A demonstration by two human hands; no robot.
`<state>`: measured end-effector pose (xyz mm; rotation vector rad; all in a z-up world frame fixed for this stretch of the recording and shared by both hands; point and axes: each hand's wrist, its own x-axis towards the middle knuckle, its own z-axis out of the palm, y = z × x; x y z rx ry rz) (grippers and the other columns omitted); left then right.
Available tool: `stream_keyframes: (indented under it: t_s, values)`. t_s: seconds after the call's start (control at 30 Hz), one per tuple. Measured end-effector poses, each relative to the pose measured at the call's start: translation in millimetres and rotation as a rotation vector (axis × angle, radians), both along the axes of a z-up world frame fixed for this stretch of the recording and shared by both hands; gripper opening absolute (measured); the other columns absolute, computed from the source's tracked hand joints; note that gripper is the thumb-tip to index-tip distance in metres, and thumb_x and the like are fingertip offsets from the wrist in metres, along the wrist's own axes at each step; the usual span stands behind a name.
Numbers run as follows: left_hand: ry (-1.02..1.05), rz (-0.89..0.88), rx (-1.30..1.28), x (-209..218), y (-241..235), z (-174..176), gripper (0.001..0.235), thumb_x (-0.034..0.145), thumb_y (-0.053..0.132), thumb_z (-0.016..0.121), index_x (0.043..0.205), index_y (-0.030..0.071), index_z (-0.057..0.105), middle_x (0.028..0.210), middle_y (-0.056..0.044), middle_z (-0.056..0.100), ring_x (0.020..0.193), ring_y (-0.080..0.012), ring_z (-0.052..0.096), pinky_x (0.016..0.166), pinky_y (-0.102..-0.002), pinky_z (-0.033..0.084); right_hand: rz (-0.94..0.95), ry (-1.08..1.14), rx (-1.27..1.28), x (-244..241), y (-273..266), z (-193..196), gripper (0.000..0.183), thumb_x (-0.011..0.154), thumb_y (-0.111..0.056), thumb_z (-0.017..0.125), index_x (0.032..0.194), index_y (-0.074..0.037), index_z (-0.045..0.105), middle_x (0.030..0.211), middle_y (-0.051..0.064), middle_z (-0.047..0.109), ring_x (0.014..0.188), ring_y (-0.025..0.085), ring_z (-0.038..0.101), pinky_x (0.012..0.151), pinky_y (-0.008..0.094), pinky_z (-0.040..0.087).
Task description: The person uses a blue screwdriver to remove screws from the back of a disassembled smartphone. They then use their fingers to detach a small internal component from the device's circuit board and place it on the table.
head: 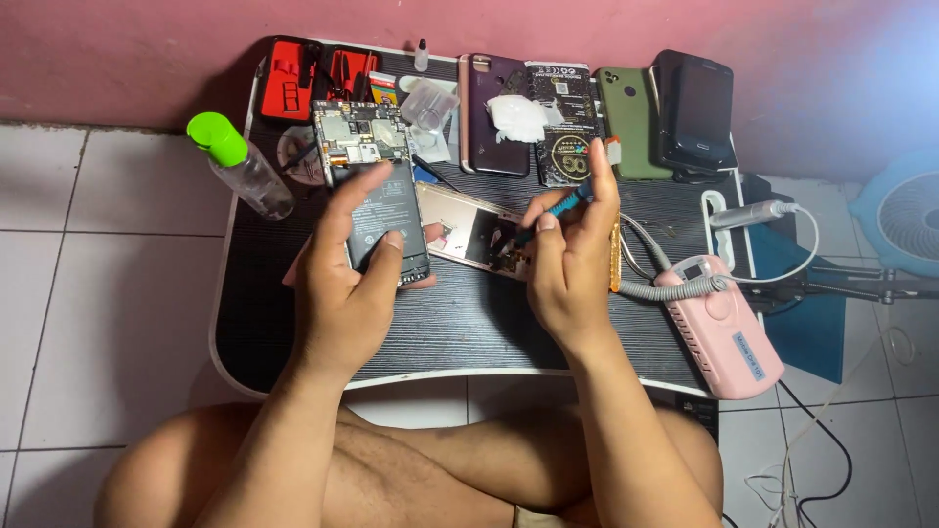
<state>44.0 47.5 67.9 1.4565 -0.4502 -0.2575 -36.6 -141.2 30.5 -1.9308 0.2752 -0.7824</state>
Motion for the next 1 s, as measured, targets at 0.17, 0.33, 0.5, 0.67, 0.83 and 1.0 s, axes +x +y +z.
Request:
stream_keyframes:
  t_s: [0.17, 0.33, 0.5, 0.67, 0.83, 1.0]
  values:
    - [0.022, 0.022, -0.006, 2, 0, -2, 0.034, 0.101, 0.005, 0.048, 0.133, 0.013, 0.055, 0.139, -0.011, 0.057, 0.102, -0.0214, 0.081, 0.058, -0.03, 0.073, 0.085, 0.545, -0.362, 0, 7, 46, 0.044, 0.086, -0.019, 0.051, 0.129, -0.021, 0.062, 0.069, 0.007, 0.061, 0.064, 0.03, 0.056, 0.061, 0.042, 0.043]
    - [0.074, 0.04, -0.015, 5, -1, -5, 0.032, 0.101, 0.006, 0.046, 0.131, 0.012, 0.054, 0.142, -0.008, 0.056, 0.105, -0.0205, 0.08, 0.058, -0.029, 0.072, 0.172, 0.824, -0.937, 1, 19, 28, 0.043, 0.085, -0.038, 0.06, 0.127, -0.032, 0.065, 0.068, 0.014, 0.074, 0.064, 0.047, 0.07, 0.052, 0.058, 0.052]
    - [0.115, 0.092, -0.008, 7, -1, -4, 0.032, 0.099, 0.004, 0.047, 0.128, 0.012, 0.057, 0.133, -0.008, 0.059, 0.103, -0.0203, 0.081, 0.056, -0.029, 0.072, 0.12, 0.666, -1.047, 0, 24, 16, 0.041, 0.086, -0.03, 0.057, 0.125, -0.026, 0.071, 0.056, 0.009, 0.069, 0.051, 0.039, 0.068, 0.04, 0.053, 0.048]
    - [0.131, 0.076, -0.015, 7, -3, -7, 0.033, 0.098, 0.003, 0.046, 0.128, 0.012, 0.056, 0.13, -0.01, 0.061, 0.102, -0.0198, 0.081, 0.055, -0.029, 0.071, 0.066, 0.637, -0.995, 4, 17, 13, 0.023, 0.091, -0.035, 0.062, 0.106, -0.02, 0.068, 0.059, 0.012, 0.069, 0.054, 0.045, 0.066, 0.042, 0.055, 0.046]
    - [0.091, 0.072, -0.008, 7, -5, -11, 0.031, 0.098, 0.002, 0.047, 0.125, 0.01, 0.058, 0.126, -0.013, 0.064, 0.1, -0.0202, 0.081, 0.053, -0.028, 0.071, -0.034, 0.737, -0.727, 9, -9, 19, 0.021, 0.091, -0.04, 0.07, 0.092, -0.02, 0.065, 0.066, 0.013, 0.071, 0.069, 0.048, 0.066, 0.054, 0.058, 0.048]
    - [0.061, 0.017, -0.153, 3, -8, -7, 0.028, 0.097, -0.001, 0.051, 0.121, -0.001, 0.066, 0.106, -0.021, 0.068, 0.093, -0.0313, 0.079, 0.06, -0.034, 0.072, 0.004, 0.449, -0.082, 3, -8, 30, 0.011, 0.092, -0.014, 0.071, 0.097, -0.01, 0.079, 0.055, 0.01, 0.067, 0.057, 0.019, 0.066, 0.061, 0.032, 0.055]
